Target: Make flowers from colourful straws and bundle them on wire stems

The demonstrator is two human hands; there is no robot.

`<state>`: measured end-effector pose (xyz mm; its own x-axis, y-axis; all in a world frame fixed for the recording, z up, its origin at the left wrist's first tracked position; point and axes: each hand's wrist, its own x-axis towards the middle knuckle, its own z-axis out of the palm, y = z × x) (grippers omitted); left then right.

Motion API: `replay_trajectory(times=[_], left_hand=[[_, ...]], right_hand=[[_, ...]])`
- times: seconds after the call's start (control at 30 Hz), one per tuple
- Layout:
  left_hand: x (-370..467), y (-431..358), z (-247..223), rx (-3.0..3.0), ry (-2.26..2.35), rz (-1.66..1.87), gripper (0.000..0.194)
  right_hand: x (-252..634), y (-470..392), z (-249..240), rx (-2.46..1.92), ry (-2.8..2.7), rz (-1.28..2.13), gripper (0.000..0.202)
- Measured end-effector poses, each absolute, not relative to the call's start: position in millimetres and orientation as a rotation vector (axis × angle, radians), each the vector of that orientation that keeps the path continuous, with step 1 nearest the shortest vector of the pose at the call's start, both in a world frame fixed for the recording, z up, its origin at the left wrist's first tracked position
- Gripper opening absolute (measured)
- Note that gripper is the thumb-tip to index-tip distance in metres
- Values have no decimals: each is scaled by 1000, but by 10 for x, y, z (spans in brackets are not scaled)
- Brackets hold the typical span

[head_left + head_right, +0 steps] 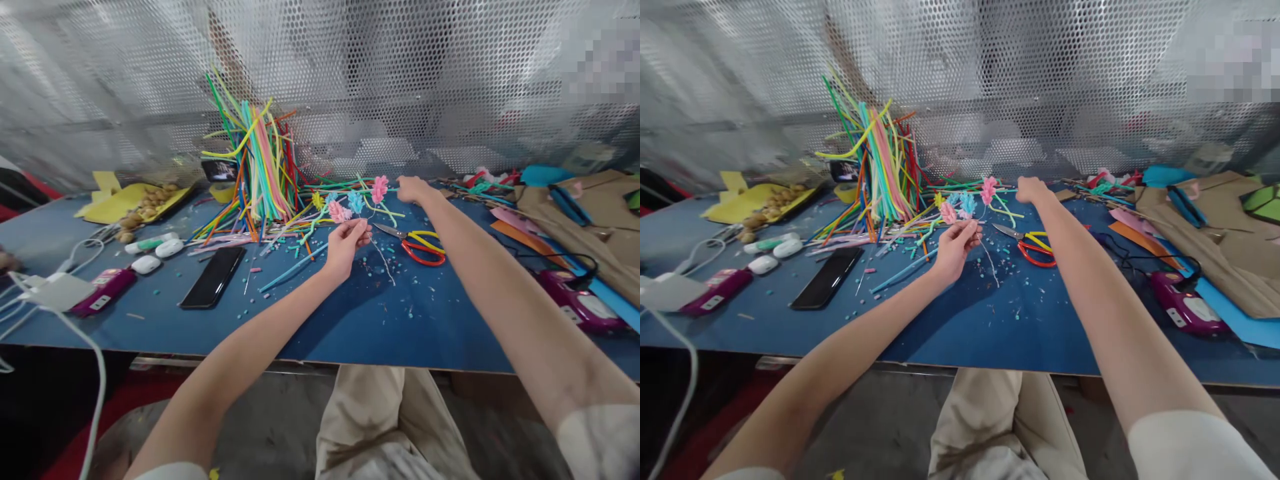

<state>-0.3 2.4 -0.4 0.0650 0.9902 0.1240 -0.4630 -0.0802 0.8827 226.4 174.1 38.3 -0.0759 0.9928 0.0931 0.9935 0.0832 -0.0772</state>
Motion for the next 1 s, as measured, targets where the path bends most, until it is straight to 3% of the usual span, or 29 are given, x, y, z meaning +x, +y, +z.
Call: replay_trajectory(times=[0.3,0.77,1.0], left_hand=[[13,-30,-27,1020,757,1328,32],[78,-130,-68,1152,765,1086,38],[123,-169,-98,1197,726,961,45]], right_hand=[[2279,1875,127,-2123,-2190,-81,37],[2379,1803,105,-2109,-2242,-257,36],[2574,1755,175,-2186,-1973,-243,40]])
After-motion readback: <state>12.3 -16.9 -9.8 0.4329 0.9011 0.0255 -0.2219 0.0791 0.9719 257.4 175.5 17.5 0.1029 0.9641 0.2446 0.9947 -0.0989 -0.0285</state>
